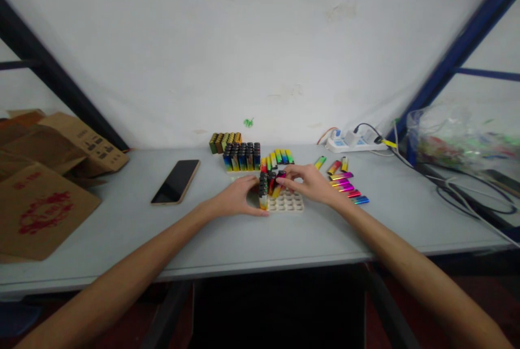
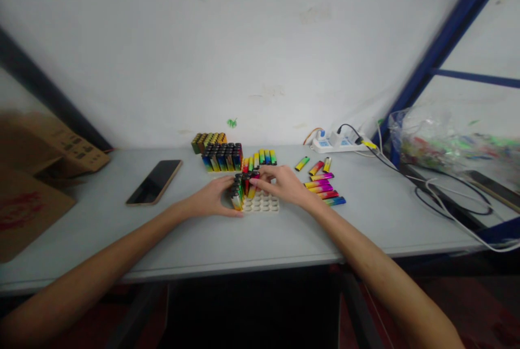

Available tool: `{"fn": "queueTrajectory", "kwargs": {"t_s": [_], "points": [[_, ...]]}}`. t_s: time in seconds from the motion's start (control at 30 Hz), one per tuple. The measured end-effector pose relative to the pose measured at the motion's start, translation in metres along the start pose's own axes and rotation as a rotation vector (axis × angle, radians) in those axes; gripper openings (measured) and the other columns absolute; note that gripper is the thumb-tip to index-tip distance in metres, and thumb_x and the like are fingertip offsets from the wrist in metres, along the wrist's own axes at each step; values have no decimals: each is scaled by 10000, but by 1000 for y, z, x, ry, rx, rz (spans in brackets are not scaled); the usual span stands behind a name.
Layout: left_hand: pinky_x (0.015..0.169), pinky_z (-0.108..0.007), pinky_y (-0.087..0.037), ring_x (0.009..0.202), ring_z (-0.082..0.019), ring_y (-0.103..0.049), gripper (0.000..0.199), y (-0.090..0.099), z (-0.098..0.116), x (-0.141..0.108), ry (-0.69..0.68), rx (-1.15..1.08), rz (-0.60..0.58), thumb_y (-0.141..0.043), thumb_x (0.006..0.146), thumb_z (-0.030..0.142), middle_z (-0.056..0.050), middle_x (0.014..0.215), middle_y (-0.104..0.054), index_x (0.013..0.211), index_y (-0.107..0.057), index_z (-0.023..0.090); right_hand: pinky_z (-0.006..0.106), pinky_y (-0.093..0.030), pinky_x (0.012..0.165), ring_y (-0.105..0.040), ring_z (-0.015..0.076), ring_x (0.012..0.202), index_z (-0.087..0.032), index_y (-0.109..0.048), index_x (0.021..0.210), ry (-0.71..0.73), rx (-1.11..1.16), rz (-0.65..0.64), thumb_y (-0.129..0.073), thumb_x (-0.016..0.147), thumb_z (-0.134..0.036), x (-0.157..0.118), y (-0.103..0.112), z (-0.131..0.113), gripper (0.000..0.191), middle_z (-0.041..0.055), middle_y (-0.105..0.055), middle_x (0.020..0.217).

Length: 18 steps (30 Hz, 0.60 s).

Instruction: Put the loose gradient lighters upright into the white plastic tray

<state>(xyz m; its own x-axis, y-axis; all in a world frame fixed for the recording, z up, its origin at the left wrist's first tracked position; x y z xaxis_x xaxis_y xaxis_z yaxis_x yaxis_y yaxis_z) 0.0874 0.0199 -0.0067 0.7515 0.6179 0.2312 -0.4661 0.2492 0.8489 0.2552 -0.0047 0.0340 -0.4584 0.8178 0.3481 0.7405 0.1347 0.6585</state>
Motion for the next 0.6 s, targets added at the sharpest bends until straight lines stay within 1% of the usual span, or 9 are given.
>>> {"fn": "queueTrajectory", "kwargs": {"t_s": [0.07, 0.13, 0.27, 0.4, 0.5, 0.6], "points": [[1079, -487, -481, 1170, -354, -648, 748, 1, 1, 0, 2, -7, -4, -875, 638, 625, -131, 1245, -706, 1207, -677, 182, 266, -463, 686, -675, 183, 706, -203, -649, 831, 1, -19, -60, -588, 991, -507, -1, -6, 0, 349, 25, -741, 762], [1081, -477, -478, 1177, -348, -647, 746, 1, 3, 0, 1, -17, -19, -878, 655, 602, -139, 1275, -696, 1227, -669, 172, 265, -462, 689, -688, 188, 710, -205, -647, 859, 6, -60, -90, -595, 996, -476, -1, -8, -1, 308, 32, -759, 789], [1082, -465, -475, 1184, -351, -644, 761, 2, 6, 1, 9, -22, -32, -894, 654, 572, -155, 1290, -689, 1240, -661, 147, 267, -433, 673, -665, 190, 699, -206, -649, 900, 32, -220, -119, -599, 1005, -443, 1, -15, -6, 264, 50, -743, 808], [1081, -460, -475, 1185, -347, -646, 761, 2, 5, 1, 16, -19, -26, -892, 652, 577, -140, 1291, -691, 1248, -657, 166, 268, -401, 666, -632, 188, 698, -196, -648, 956, 57, -338, -120, -594, 1021, -405, 2, -24, -8, 225, 62, -706, 803], [1070, -459, -481, 1173, -345, -650, 751, 2, 4, 1, 14, -30, -20, -889, 655, 578, -136, 1286, -692, 1241, -656, 170, 274, -387, 662, -618, 187, 702, -191, -652, 935, 88, -388, -111, -564, 1037, -403, 2, -31, -7, 251, 70, -694, 815], [1052, -455, -492, 1153, -342, -657, 743, 1, 2, 1, 10, -31, -21, -884, 658, 590, -140, 1268, -696, 1220, -656, 162, 275, -387, 656, -605, 178, 685, -178, -661, 872, 147, -392, -145, -560, 1036, -424, 1, -37, -6, 312, 75, -688, 815]]}}
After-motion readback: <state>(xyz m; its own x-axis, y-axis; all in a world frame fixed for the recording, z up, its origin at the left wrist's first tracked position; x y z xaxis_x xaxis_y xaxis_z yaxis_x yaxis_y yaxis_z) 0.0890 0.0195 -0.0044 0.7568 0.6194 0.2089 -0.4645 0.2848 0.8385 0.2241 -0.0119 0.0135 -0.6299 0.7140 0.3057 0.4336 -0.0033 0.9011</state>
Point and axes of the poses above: each hand's wrist, its own x-axis towards the middle knuckle, its own y-axis out of the back of the hand, z = x × y, the point moved 8 cm from there along x, towards the middle knuckle
